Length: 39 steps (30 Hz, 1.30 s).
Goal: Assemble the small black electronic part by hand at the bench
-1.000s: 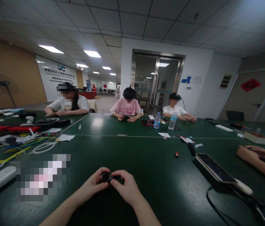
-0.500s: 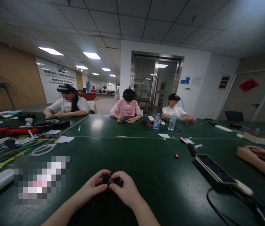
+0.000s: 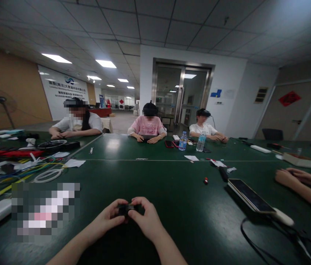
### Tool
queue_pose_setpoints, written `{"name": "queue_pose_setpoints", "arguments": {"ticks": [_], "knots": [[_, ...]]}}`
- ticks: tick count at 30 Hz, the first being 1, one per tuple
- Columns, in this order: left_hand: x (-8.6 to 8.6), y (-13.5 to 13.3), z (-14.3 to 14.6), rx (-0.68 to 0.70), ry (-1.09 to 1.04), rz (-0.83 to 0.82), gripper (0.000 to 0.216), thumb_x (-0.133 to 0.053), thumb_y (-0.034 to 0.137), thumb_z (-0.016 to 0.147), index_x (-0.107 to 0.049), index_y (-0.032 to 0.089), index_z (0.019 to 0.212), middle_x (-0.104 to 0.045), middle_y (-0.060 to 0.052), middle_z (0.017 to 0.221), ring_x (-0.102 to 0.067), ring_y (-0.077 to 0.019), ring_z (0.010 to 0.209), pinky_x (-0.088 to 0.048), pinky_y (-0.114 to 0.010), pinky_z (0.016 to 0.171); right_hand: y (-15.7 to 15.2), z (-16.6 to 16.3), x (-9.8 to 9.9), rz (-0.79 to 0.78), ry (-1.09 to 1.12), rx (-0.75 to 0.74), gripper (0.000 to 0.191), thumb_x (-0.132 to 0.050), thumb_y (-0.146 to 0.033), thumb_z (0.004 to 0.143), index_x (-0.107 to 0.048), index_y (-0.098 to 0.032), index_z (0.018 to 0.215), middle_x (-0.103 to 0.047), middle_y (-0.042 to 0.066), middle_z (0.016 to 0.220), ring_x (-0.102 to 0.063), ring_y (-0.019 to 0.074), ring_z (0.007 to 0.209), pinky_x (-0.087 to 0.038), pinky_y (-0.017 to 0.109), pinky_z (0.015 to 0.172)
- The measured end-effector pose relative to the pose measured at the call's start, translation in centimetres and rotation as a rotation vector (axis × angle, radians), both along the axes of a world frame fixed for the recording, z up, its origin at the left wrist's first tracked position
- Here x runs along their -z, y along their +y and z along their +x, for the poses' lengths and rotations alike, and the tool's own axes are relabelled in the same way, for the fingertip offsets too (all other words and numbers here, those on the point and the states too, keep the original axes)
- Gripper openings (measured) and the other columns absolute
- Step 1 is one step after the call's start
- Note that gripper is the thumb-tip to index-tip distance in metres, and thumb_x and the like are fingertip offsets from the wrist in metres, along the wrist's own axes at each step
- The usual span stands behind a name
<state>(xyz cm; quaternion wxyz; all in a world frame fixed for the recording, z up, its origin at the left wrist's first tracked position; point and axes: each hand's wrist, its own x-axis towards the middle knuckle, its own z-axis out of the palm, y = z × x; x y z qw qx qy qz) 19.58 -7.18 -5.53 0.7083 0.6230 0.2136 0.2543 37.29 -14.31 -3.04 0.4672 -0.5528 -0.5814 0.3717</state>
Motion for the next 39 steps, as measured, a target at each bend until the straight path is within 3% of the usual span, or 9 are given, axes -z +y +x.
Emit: {"name": "queue_pose_setpoints", "arguments": {"ticks": [5,12,16,23,30,35,39], "knots": [[-0.2,0.0,0.0,-0.026,0.032,-0.006,0.044,-0.07,0.03,0.072,-0.045,0.024,0.108,-0.062,-0.002,0.094,-0.059,-0.0189,0.087,-0.041,-0.034,0.081,0.6,0.5,0.3,0.008,0.149,0.041,0.023,-0.063,-0.031,0.073,-0.059,-0.02,0.092,-0.063,0.003,0.094,-0.057,0.0201,0.093,-0.043,0.037,0.087],[0.0,0.1,0.0,-0.02,0.013,0.022,0.046,-0.069,0.034,0.073,-0.041,0.025,0.109,-0.061,-0.002,0.098,-0.059,-0.0192,0.089,-0.04,-0.033,0.079,0.7,1.9,0.0,0.059,0.272,0.115,0.04,-0.07,-0.041,0.065,-0.061,-0.019,0.097,-0.063,0.006,0.097,-0.057,0.0223,0.096,-0.042,0.04,0.091],[0.1,0.2,-0.1,-0.016,-0.001,0.018,0.046,-0.068,0.032,0.074,-0.04,0.025,0.111,-0.06,-0.003,0.102,-0.058,-0.0192,0.09,-0.04,-0.033,0.08,0.4,2.8,-0.2,0.047,0.28,0.148,0.04,-0.066,-0.043,0.068,-0.06,-0.021,0.101,-0.062,0.006,0.101,-0.056,0.023,0.099,-0.043,0.04,0.09],[-0.8,-0.1,-0.3,-0.02,0.066,0.005,0.045,-0.065,0.023,0.075,-0.04,0.026,0.112,-0.059,-0.004,0.103,-0.057,-0.0207,0.092,-0.04,-0.034,0.08,0.6,4.3,0.7,0.159,0.355,0.288,0.036,-0.064,-0.044,0.069,-0.059,-0.022,0.097,-0.059,0.006,0.097,-0.054,0.0239,0.098,-0.045,0.037,0.085],[-0.8,0.0,-0.3,0.001,0.062,-0.011,0.046,-0.066,0.023,0.075,-0.04,0.025,0.113,-0.06,-0.005,0.106,-0.057,-0.0218,0.094,-0.04,-0.035,0.082,0.8,4.9,1.1,0.15,0.361,0.296,0.039,-0.063,-0.047,0.071,-0.058,-0.021,0.099,-0.059,0.007,0.1,-0.054,0.0243,0.1,-0.045,0.039,0.088],[-0.2,0.1,-0.1,-0.007,0.042,0.0,0.045,-0.064,0.022,0.076,-0.04,0.024,0.113,-0.061,-0.005,0.104,-0.058,-0.021,0.093,-0.041,-0.035,0.082,1.2,4.4,1.5,0.098,0.275,0.312,0.03,-0.062,-0.042,0.072,-0.059,-0.02,0.092,-0.06,0.005,0.088,-0.057,0.0218,0.087,-0.047,0.036,0.079],[-0.1,0.0,0.1,-0.03,0.056,0.0,0.044,-0.066,0.024,0.074,-0.041,0.024,0.111,-0.061,-0.003,0.099,-0.058,-0.0204,0.09,-0.041,-0.034,0.081,1.0,2.3,2.1,0.003,-0.033,0.255,0.017,-0.054,-0.037,0.077,-0.061,-0.023,0.083,-0.061,0.002,0.079,-0.057,0.0195,0.076,-0.048,0.034,0.071]]}}
